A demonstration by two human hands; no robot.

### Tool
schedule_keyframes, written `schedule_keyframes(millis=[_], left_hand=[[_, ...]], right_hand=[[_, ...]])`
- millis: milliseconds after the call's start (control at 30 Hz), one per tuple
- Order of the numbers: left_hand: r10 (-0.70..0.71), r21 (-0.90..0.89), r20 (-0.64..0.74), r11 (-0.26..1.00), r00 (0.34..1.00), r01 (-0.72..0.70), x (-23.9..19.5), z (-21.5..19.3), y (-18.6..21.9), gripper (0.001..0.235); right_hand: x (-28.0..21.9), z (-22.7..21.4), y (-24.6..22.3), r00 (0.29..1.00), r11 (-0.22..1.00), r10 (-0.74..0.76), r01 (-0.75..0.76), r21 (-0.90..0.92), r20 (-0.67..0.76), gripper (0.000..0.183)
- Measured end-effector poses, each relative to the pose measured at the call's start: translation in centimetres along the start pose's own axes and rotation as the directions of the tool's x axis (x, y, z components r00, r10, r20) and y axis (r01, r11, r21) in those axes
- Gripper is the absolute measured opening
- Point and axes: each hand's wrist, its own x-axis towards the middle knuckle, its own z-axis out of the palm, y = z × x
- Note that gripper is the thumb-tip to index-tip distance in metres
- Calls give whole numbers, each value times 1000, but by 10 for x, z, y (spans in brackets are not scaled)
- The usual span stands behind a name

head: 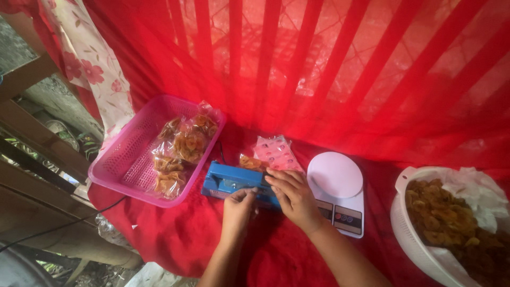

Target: The person weighs dried food items on a digital scale, places them into clear plastic bags, and seals the bags using a blue heat sealer. The sealed packages are then placed into a pink basket.

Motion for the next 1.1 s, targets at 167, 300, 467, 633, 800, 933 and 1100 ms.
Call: schedule_keyframes(millis=[167, 300, 467, 633, 800, 933, 1100], left_hand=[[24, -13, 34, 1000, 999, -24, 1, 2, -4, 21], [38, 20, 39, 999, 999, -39, 2, 3, -7, 22], [18, -18, 32, 1000, 999, -18, 6, 5, -11, 18], [35, -30, 50, 999, 998, -33, 2, 5, -9, 17], [23, 22, 15, 999, 1000, -23, -1, 8, -8, 20], [52, 29, 15, 998, 999, -53, 3, 10, -10, 18], [59, 0, 15, 998, 998, -59, 3, 10, -14, 17]], right_hand=[[-1, 0, 0, 1000, 1000, 13, -13, 4, -18, 23], [-1, 0, -3, 1000, 1000, 4, -4, 2, -24, 23], [-2, 0, -3, 1000, 1000, 22, -22, 9, -20, 23], [-4, 2, -1, 999, 1000, 18, -18, 17, -31, 23], [-4, 4, 0, 999, 1000, 14, -13, 27, -43, 23], [-3, 2, 1, 999, 999, 25, -23, 35, -36, 24], [-1, -5, 1, 999, 999, -34, 34, 5, -11, 25]])
